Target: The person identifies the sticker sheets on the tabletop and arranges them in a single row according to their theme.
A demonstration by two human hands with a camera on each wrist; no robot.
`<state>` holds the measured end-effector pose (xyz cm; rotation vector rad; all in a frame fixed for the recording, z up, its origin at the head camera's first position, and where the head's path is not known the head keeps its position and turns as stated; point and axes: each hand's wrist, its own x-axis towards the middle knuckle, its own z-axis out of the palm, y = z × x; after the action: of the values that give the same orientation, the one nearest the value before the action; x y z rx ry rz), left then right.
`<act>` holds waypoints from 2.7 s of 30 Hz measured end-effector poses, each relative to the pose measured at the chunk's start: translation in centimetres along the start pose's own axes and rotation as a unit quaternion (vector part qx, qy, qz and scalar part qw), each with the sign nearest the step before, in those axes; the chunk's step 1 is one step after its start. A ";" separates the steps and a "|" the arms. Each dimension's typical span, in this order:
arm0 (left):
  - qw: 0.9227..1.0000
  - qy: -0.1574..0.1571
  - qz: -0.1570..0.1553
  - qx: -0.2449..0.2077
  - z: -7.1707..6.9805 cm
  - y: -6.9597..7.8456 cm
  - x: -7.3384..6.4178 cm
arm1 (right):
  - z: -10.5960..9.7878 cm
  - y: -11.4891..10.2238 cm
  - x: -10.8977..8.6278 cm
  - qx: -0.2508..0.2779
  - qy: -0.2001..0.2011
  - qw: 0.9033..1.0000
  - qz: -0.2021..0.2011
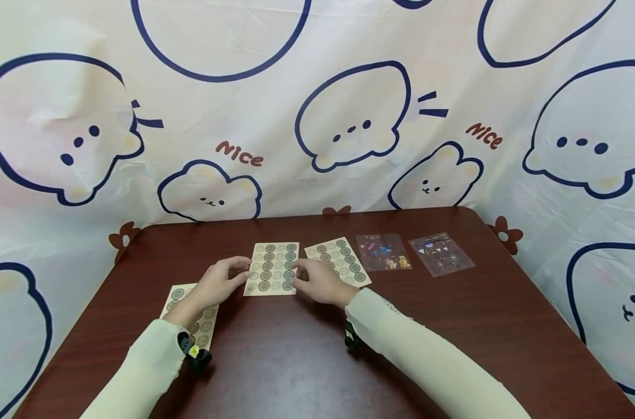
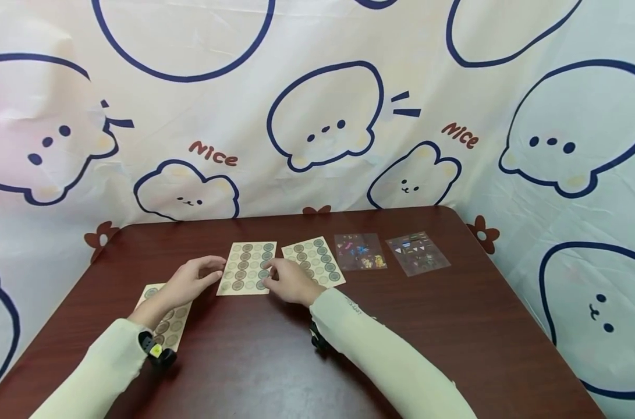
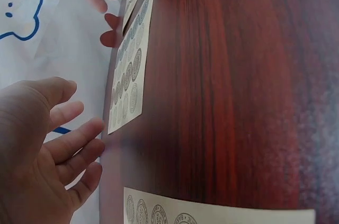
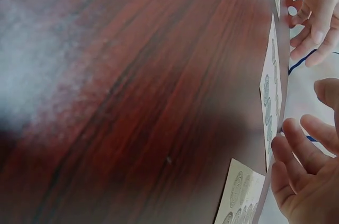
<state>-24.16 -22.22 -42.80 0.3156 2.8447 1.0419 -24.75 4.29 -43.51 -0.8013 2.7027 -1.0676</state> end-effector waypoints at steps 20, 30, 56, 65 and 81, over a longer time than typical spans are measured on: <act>0.999 -0.021 0.005 0.028 0.8 -0.5 1.4 | 0.8 1.1 1.6 -0.047 -0.003 0.999 0.017; 0.998 -0.035 0.031 0.036 0.8 -0.7 1.5 | 0.1 1.2 1.9 -0.034 -0.045 0.998 0.041; 0.993 -0.076 0.027 0.083 1.0 -1.3 1.9 | 0.2 1.2 2.3 -0.051 -0.051 0.995 0.066; 0.993 -0.065 0.031 0.091 1.1 -1.3 1.9 | 0.2 1.4 2.4 -0.030 -0.050 0.996 0.071; 0.995 -0.046 0.045 0.081 1.3 -1.4 1.9 | 0.2 1.0 3.1 0.041 -0.042 0.996 0.066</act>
<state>-26.03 -22.05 -44.76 0.4955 2.8605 0.7883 -27.79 3.13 -44.13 -0.6293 2.5823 -1.0813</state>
